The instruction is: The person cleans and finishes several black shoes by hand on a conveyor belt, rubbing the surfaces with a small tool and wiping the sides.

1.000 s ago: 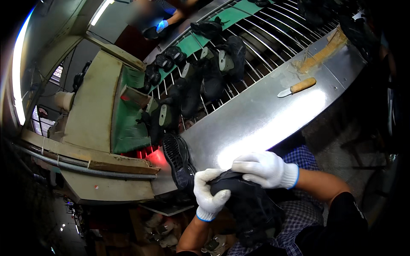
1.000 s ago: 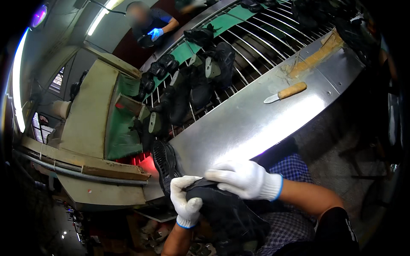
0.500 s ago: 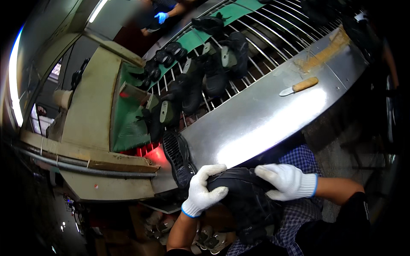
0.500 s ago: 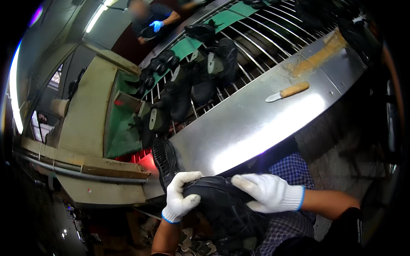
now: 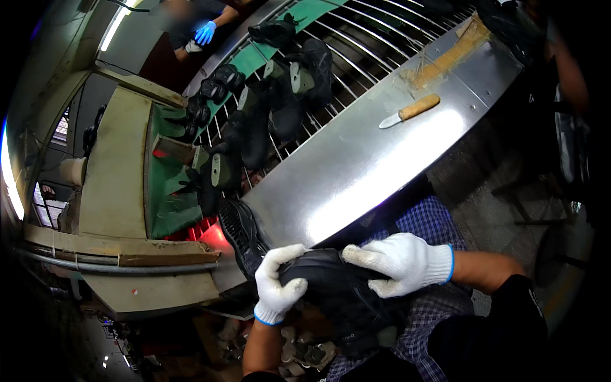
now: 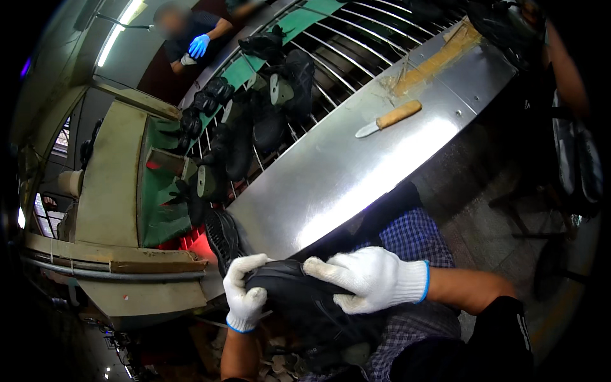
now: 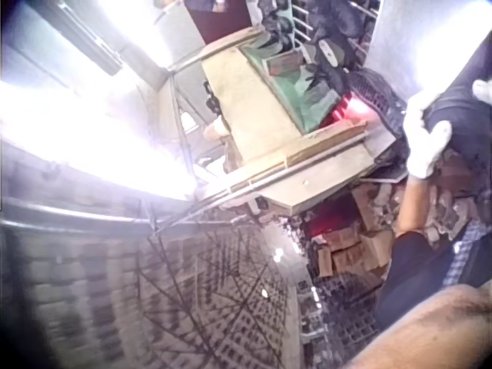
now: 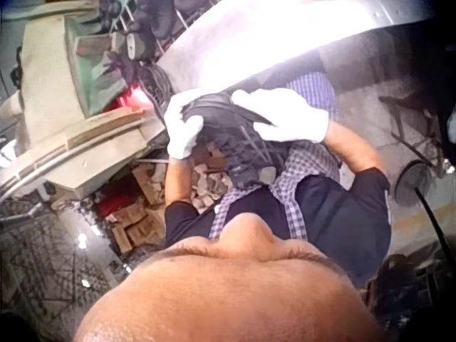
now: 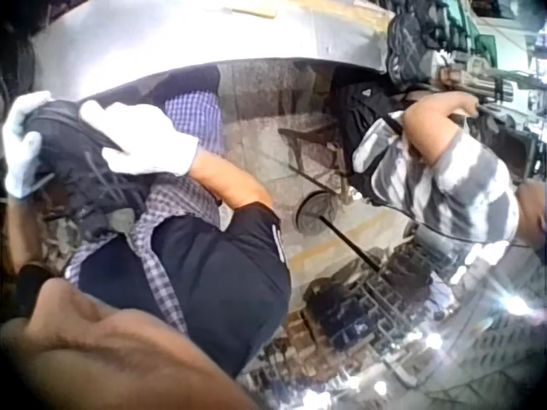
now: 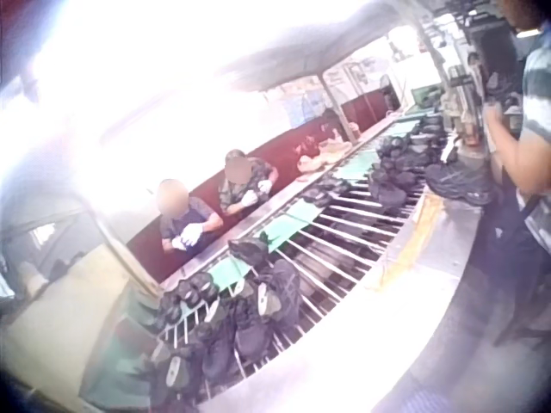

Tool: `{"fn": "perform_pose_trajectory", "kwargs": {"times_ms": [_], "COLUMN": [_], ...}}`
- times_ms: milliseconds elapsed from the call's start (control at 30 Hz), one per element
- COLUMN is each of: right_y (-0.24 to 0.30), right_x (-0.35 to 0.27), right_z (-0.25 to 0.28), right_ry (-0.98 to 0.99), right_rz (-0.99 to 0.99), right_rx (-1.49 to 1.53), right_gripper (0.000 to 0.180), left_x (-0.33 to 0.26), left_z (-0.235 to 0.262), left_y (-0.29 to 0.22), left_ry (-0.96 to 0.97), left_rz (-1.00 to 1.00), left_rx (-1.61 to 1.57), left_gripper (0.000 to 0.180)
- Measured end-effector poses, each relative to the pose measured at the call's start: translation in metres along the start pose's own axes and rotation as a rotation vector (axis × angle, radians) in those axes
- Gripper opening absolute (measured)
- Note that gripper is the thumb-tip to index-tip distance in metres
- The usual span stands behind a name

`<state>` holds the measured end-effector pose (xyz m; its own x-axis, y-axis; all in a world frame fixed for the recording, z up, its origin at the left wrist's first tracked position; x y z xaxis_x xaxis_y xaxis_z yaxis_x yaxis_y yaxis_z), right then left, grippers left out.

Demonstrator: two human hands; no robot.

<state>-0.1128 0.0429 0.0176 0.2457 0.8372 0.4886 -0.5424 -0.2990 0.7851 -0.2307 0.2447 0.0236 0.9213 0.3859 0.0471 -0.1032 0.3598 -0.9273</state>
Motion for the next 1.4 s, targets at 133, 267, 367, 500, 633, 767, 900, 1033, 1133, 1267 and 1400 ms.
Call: {"fn": "perform_pose_trajectory", "kwargs": {"times_ms": [133,267,367,500,633,767,900,1033,1133,1267,1400], "right_y": [0.003,0.002,-0.011,-0.02,0.011,0.016,-0.054,-0.11,-0.096,-0.057,-0.032], "right_x": [-0.017,-0.042,-0.048,-0.007,0.06,0.076,-0.03,-0.082,-0.041,-0.004,0.015], "right_z": [-0.005,-0.017,-0.021,0.006,0.051,0.057,0.124,0.096,0.053,0.049,0.046], "right_ry": [0.041,0.03,0.001,0.023,0.16,0.411,-0.268,-0.573,-0.364,-0.207,-0.011], "right_rz": [0.006,-0.055,-0.11,-0.119,-0.124,-0.41,-0.533,-0.592,-0.587,-0.54,-0.552], "right_rx": [0.007,0.146,0.171,0.223,-0.022,-0.409,0.303,0.651,0.65,0.391,0.138], "right_gripper": [0.074,0.066,0.072,0.074,0.073,0.091,0.092,0.075,0.072,0.071,0.08], "left_x": [0.002,0.0,0.014,0.042,0.058,0.048,-0.034,-0.07,-0.045,0.004,0.031], "left_z": [-0.004,-0.002,-0.009,-0.041,-0.083,-0.114,-0.128,-0.145,-0.135,-0.104,-0.102], "left_y": [-0.002,0.014,0.006,-0.029,-0.034,-0.021,0.014,0.039,-0.015,-0.013,-0.027], "left_ry": [-0.041,-0.128,-0.135,-0.011,-0.159,-0.349,-0.069,0.053,-0.389,-0.524,-0.333], "left_rz": [0.009,0.038,0.03,-0.086,-0.131,-0.018,-0.259,-0.162,-0.643,-0.752,-0.624], "left_rx": [0.008,-0.035,-0.042,-0.135,-0.33,-0.453,0.042,0.386,0.619,0.417,0.073], "left_gripper": [0.07,0.059,0.052,0.04,0.034,0.034,0.061,0.074,0.06,0.048,0.036]}}
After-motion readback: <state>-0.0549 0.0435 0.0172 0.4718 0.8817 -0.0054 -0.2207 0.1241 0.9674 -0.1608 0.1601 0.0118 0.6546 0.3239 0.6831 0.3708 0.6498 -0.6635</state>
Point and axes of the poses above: each hand's wrist, its own x-axis towards the middle knuckle, its own z-axis out of the back of the hand, y = z × x, the point moved 10 cm from there along x, towards the middle knuckle, and after that the axes turned 5 degrees about x, right-handed, at the moved point
